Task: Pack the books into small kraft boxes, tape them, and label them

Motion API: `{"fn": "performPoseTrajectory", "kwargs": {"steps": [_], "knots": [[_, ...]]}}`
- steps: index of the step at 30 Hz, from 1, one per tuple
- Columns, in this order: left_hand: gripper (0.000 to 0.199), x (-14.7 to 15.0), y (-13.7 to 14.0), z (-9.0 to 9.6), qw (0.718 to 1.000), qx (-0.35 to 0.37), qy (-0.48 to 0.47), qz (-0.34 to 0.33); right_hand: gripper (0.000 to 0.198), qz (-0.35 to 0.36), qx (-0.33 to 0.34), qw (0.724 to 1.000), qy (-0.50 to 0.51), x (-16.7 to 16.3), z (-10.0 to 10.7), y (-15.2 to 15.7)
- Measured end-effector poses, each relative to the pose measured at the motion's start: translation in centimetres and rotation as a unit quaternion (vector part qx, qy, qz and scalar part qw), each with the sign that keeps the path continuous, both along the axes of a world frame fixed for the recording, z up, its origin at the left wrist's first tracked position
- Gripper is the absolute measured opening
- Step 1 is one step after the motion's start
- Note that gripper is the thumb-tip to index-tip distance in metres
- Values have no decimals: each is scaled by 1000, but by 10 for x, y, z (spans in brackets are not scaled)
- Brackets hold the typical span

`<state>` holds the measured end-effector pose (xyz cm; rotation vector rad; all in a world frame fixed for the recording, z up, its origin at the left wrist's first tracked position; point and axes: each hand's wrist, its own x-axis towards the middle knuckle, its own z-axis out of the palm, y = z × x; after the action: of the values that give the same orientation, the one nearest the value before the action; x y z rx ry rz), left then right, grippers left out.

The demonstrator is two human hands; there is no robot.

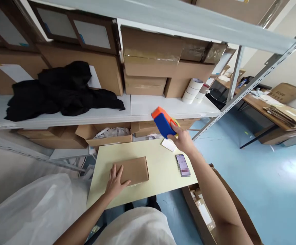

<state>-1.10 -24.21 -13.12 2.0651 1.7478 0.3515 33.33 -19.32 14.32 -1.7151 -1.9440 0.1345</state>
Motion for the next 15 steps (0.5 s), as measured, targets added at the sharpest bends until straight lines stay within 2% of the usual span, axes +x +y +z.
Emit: {"fn": "performPoseTrajectory", "kwargs": {"steps": [2,4,7,12,15], "knots": [[81,1,0,0,1000,2,-12,2,57,-17,52,998,-33,2,11,45],[81,2,0,1,1000,3,-20,0,56,-21,71,995,-64,4,14,93],[80,7,0,4,1000,-2,-29,4,54,-33,42,992,-116,9,10,152],[80,20,2,-1,999,-11,-41,10,53,-4,-48,982,-185,19,-6,207],[85,27,2,0,998,-6,-57,19,55,24,-48,981,-186,26,-12,223]]}}
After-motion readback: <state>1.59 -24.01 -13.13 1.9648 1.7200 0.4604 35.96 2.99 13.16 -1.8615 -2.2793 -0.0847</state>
